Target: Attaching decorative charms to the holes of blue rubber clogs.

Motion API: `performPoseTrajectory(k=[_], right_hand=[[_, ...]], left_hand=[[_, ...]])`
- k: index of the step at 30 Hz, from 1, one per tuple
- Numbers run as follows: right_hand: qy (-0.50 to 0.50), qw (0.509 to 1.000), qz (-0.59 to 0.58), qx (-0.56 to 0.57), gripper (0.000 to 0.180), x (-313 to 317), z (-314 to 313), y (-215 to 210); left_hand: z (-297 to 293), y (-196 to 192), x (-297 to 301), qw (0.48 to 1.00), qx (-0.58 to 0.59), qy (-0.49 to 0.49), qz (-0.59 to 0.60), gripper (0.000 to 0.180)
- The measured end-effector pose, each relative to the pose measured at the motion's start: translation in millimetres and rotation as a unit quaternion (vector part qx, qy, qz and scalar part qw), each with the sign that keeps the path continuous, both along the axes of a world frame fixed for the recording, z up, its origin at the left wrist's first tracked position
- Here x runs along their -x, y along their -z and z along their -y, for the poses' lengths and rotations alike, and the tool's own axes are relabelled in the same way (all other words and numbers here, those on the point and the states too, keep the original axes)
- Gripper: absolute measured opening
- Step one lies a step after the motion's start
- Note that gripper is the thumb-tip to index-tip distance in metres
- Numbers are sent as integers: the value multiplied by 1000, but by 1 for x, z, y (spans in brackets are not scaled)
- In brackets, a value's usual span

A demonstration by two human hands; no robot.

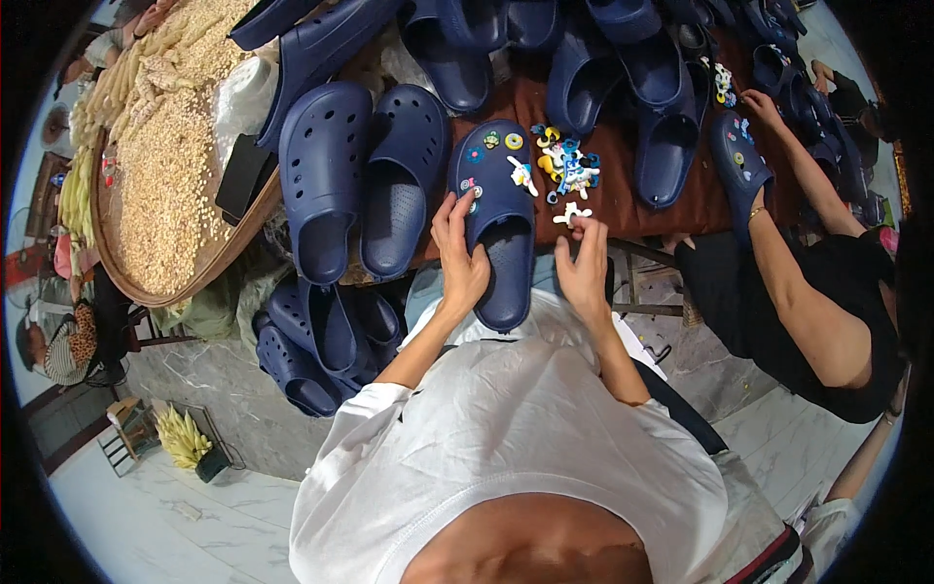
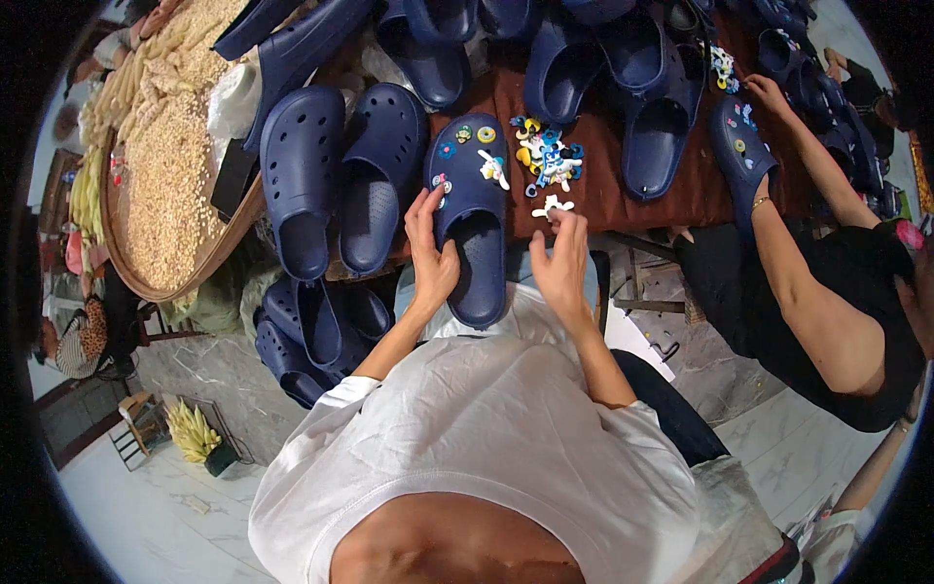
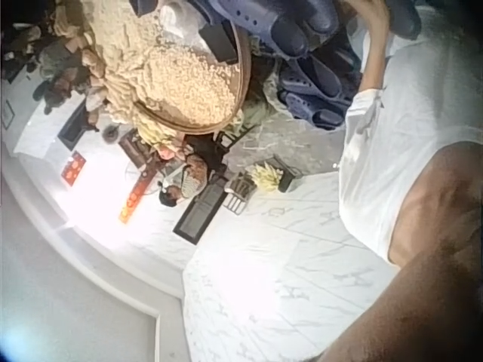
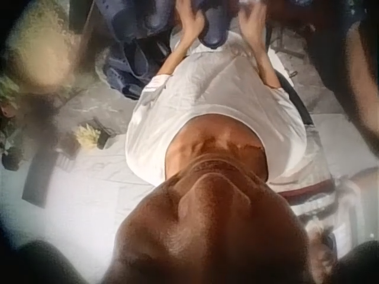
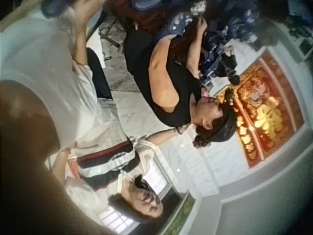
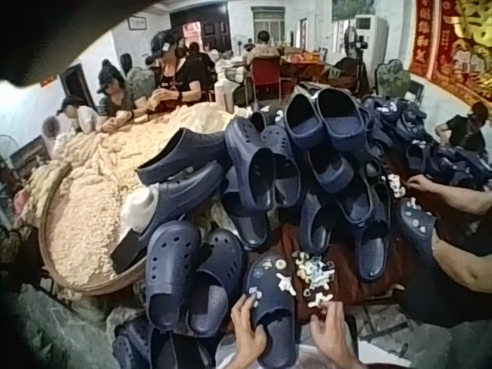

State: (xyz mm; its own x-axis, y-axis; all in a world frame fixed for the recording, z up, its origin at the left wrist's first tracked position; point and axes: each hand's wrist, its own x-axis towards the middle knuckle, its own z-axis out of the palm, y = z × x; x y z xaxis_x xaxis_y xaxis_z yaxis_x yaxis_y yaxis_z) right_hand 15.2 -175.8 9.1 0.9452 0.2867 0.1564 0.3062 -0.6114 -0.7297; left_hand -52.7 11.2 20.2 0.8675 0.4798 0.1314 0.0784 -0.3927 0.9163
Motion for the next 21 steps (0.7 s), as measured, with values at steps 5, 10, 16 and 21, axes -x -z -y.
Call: performPoseTrajectory(k=[5,10,16,21], right_hand=[[-16,990,67,122,32,-31,-4,10],[-38,990,106,87,26,-49,-13,19],[-16,997,49,57,22,-46,-23,-9],[-39,970,-159,-181,39,-71,-46,0]], left_hand=[[0,1,1,1000,9,-1,-2,82],[-1,3,0,1000,-2,6,-4,79],[-8,-5,0,998,-59,-3,-10,67],[-7,-22,-15,991,-121,29,42,60]])
